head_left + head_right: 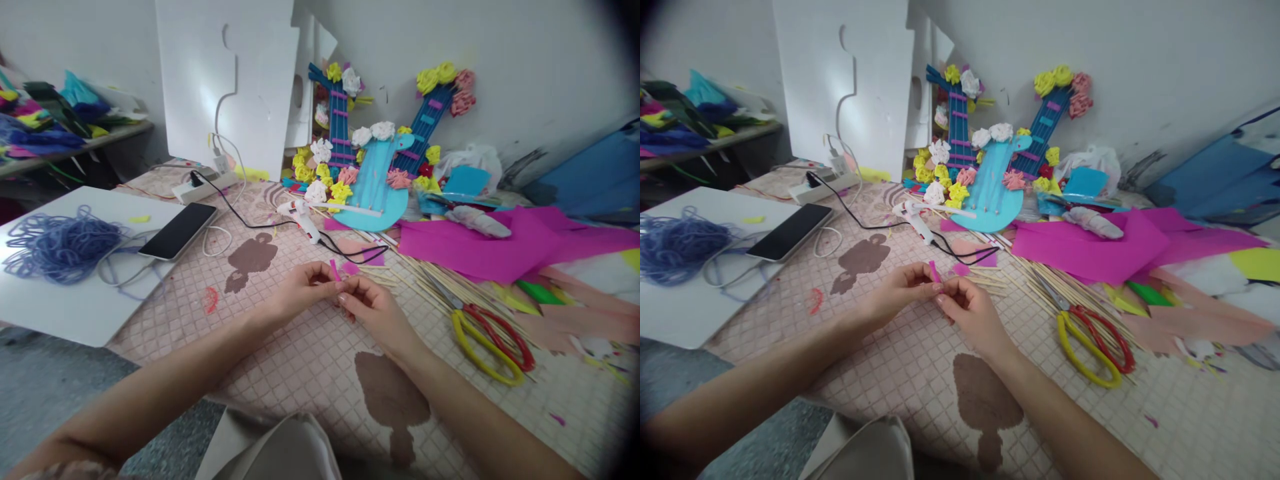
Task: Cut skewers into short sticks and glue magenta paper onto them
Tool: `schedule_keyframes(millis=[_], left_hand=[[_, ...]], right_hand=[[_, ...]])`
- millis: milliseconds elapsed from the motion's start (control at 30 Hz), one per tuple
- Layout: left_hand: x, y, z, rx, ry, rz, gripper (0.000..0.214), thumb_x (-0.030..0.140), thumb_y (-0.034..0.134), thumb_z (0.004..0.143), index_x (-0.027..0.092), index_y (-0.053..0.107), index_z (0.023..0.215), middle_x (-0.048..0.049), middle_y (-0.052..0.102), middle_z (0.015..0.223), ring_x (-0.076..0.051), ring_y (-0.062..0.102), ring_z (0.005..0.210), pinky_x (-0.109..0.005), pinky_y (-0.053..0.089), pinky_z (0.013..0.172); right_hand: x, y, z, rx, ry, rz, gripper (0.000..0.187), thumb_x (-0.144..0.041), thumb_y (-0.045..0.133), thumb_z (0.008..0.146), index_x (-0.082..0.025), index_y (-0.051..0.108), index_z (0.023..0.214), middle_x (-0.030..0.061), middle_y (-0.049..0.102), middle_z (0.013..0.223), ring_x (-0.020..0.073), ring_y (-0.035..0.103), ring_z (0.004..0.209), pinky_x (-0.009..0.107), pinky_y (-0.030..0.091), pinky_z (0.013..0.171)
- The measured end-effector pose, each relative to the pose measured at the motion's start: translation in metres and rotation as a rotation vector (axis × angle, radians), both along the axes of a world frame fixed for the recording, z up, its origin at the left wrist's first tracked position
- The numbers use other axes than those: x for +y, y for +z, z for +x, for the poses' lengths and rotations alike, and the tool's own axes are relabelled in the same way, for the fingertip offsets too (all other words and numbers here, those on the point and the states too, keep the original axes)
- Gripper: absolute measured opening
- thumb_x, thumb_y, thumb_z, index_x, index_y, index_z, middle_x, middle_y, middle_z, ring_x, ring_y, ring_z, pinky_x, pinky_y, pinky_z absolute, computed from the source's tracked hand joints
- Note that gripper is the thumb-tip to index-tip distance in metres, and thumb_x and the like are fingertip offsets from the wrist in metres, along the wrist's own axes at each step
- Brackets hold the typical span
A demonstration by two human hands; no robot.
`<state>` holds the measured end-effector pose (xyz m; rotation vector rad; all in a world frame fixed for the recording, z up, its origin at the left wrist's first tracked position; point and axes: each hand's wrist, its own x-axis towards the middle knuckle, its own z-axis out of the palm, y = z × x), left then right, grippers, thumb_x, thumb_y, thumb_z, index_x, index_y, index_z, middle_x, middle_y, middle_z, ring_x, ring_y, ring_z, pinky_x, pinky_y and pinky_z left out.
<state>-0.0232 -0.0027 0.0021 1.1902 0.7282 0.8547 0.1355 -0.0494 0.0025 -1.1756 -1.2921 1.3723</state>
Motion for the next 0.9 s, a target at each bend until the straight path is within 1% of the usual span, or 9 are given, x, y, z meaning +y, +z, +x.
schedule_keyframes(millis=[133, 200, 300, 367, 467, 600, 700, 767, 900], left_hand=[[0.0014, 0.001, -0.0014, -0.066, -0.094, -0.021, 0.028, 0.034, 0.074, 0.072, 0.012, 0.058, 0.077, -0.0041, 0.065, 0.072, -0.015, 0.061, 0.069, -0.03, 0.047, 0.071], [0.0019, 0.0004, -0.0016, -0.089, -0.12, -0.039, 0.028, 0.034, 0.074, 0.072, 0.012, 0.057, 0.076, -0.0043, 0.066, 0.072, -0.015, 0.062, 0.068, -0.03, 0.047, 0.071], [0.002, -0.0011, -0.0012, -0.085, -0.082, -0.05, 0.029, 0.034, 0.075, 0.071, 0.012, 0.057, 0.076, -0.0021, 0.064, 0.07, -0.013, 0.06, 0.066, -0.027, 0.047, 0.067], [0.0016, -0.0013, -0.0008, -0.078, -0.071, -0.05, 0.028, 0.034, 0.074, 0.072, 0.012, 0.057, 0.076, -0.0008, 0.063, 0.068, -0.012, 0.059, 0.064, -0.026, 0.046, 0.065], [0.0009, -0.0007, -0.0008, -0.065, -0.042, -0.043, 0.028, 0.034, 0.074, 0.073, 0.012, 0.057, 0.074, 0.0009, 0.059, 0.065, -0.01, 0.056, 0.061, -0.023, 0.043, 0.062], [0.0012, -0.0004, -0.0016, -0.034, 0.005, -0.032, 0.027, 0.033, 0.074, 0.073, 0.012, 0.058, 0.074, 0.0006, 0.059, 0.065, -0.009, 0.055, 0.06, -0.022, 0.042, 0.061], [0.0016, -0.0003, -0.0017, -0.054, -0.021, -0.038, 0.028, 0.035, 0.072, 0.074, 0.012, 0.057, 0.075, -0.0011, 0.062, 0.065, -0.011, 0.057, 0.06, -0.025, 0.044, 0.062], [0.0016, 0.0002, -0.0015, -0.07, -0.05, -0.047, 0.029, 0.036, 0.072, 0.074, 0.012, 0.056, 0.075, -0.0016, 0.062, 0.064, -0.012, 0.058, 0.06, -0.026, 0.045, 0.062], [0.001, 0.0013, -0.0011, -0.064, -0.082, -0.056, 0.029, 0.036, 0.073, 0.073, 0.012, 0.057, 0.076, -0.0015, 0.063, 0.064, -0.012, 0.059, 0.061, -0.026, 0.045, 0.063]], right_hand=[[0.0002, -0.001, -0.0012, 0.129, -0.005, -0.04, 0.027, -0.044, 0.056, 0.086, -0.019, 0.056, 0.074, -0.0021, 0.053, 0.066, 0.0107, 0.049, 0.058, 0.024, 0.04, 0.051], [0.0006, -0.0021, -0.001, 0.157, -0.01, -0.055, 0.027, -0.043, 0.058, 0.085, -0.019, 0.056, 0.073, -0.0023, 0.053, 0.067, 0.01, 0.049, 0.057, 0.023, 0.04, 0.051], [0.0015, -0.0041, 0.0003, 0.138, 0.001, -0.057, 0.019, -0.037, 0.063, 0.082, -0.019, 0.059, 0.078, -0.0034, 0.052, 0.065, 0.0092, 0.048, 0.057, 0.023, 0.039, 0.052], [0.002, -0.0054, 0.0013, 0.132, 0.004, -0.055, 0.015, -0.034, 0.064, 0.081, -0.019, 0.061, 0.082, -0.0032, 0.053, 0.067, 0.0091, 0.048, 0.057, 0.023, 0.04, 0.052], [0.0025, -0.0063, 0.0017, 0.127, 0.011, -0.05, 0.01, -0.029, 0.065, 0.079, -0.019, 0.062, 0.083, -0.0031, 0.054, 0.069, 0.009, 0.047, 0.058, 0.023, 0.04, 0.053], [0.0025, -0.0055, 0.0007, 0.138, 0.03, -0.05, 0.011, -0.023, 0.066, 0.074, -0.02, 0.062, 0.084, -0.0027, 0.056, 0.074, 0.0098, 0.049, 0.061, 0.023, 0.041, 0.054], [0.0019, -0.0044, 0.0002, 0.194, 0.056, -0.073, 0.011, -0.029, 0.062, 0.08, -0.02, 0.063, 0.086, -0.0011, 0.059, 0.077, 0.0105, 0.052, 0.063, 0.025, 0.043, 0.057], [0.0017, -0.004, 0.0003, 0.216, 0.059, -0.092, 0.014, -0.033, 0.06, 0.083, -0.019, 0.063, 0.084, -0.0007, 0.06, 0.078, 0.0103, 0.053, 0.062, 0.025, 0.042, 0.057], [0.0022, -0.0044, 0.0013, 0.213, 0.041, -0.141, 0.013, -0.031, 0.065, 0.08, -0.019, 0.062, 0.079, -0.0029, 0.059, 0.071, 0.0084, 0.051, 0.057, 0.023, 0.039, 0.054]])
